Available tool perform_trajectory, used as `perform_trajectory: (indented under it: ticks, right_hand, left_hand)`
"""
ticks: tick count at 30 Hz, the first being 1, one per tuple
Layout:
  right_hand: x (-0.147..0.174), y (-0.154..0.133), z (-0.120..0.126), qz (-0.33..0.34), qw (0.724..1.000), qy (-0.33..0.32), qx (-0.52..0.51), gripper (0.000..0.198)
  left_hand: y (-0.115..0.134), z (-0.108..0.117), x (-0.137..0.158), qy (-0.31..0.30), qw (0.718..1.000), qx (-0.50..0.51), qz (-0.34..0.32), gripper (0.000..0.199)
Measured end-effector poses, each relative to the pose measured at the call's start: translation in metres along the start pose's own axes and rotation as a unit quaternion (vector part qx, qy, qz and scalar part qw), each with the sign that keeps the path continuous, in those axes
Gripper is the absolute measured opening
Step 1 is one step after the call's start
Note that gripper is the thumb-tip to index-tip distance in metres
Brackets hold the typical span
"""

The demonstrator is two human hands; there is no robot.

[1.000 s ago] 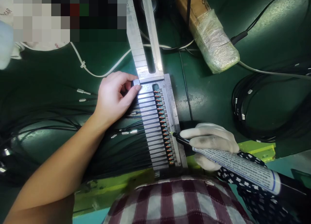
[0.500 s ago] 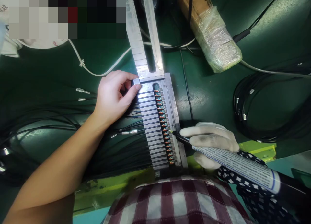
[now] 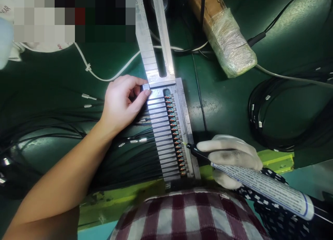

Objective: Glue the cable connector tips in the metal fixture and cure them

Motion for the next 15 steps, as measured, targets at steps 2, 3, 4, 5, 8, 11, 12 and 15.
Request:
perform_trajectory:
  ticks: [2, 3, 4, 5, 8, 11, 12, 15]
  right_hand:
    - [0.002, 0.001, -0.002, 0.019, 1.0, 0.011, -0.019, 0.011]
    - [0.003, 0.002, -0.003, 0.029, 0.999, 0.015, -0.03, 0.01]
    - [0.005, 0.004, -0.005, 0.036, 0.999, 0.011, -0.036, 0.009]
    - [0.006, 0.006, -0.006, 0.038, 0.999, 0.007, -0.037, 0.008]
    - [0.008, 0.011, -0.008, 0.036, 0.999, 0.015, -0.032, 0.008]
    - [0.008, 0.012, -0.008, 0.037, 0.999, 0.014, -0.034, 0.008]
    - [0.007, 0.011, -0.008, 0.038, 0.998, 0.014, -0.037, 0.009]
    - [0.006, 0.01, -0.007, 0.032, 0.998, 0.02, -0.044, 0.011]
  left_hand:
    - [0.0, 0.0, 0.0, 0.001, 1.0, 0.001, 0.002, 0.019]
    - [0.0, 0.0, 0.0, 0.001, 1.0, 0.002, 0.002, 0.018]
    - [0.001, 0.0, 0.0, 0.001, 1.0, 0.002, 0.001, 0.018]
    - [0.001, 0.0, 0.0, 0.0, 1.0, 0.002, 0.001, 0.018]
    - [0.001, 0.0, 0.0, -0.003, 1.0, 0.003, 0.001, 0.018]
    - [0.002, 0.0, 0.0, 0.001, 1.0, 0.005, -0.002, 0.017]
    - [0.002, 0.0, 0.0, 0.002, 1.0, 0.004, -0.003, 0.016]
    - [0.002, 0.0, 0.0, 0.002, 1.0, 0.001, -0.002, 0.016]
Point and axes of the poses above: each hand's wrist, its own x-axis away from the middle knuckle, its own z-axis out of the back of the hand, y = z × x, the point moved 2 cm from there along -x, towards the middle knuckle, and after that the axes turned 6 degrees about z, right-handed, at the moved point
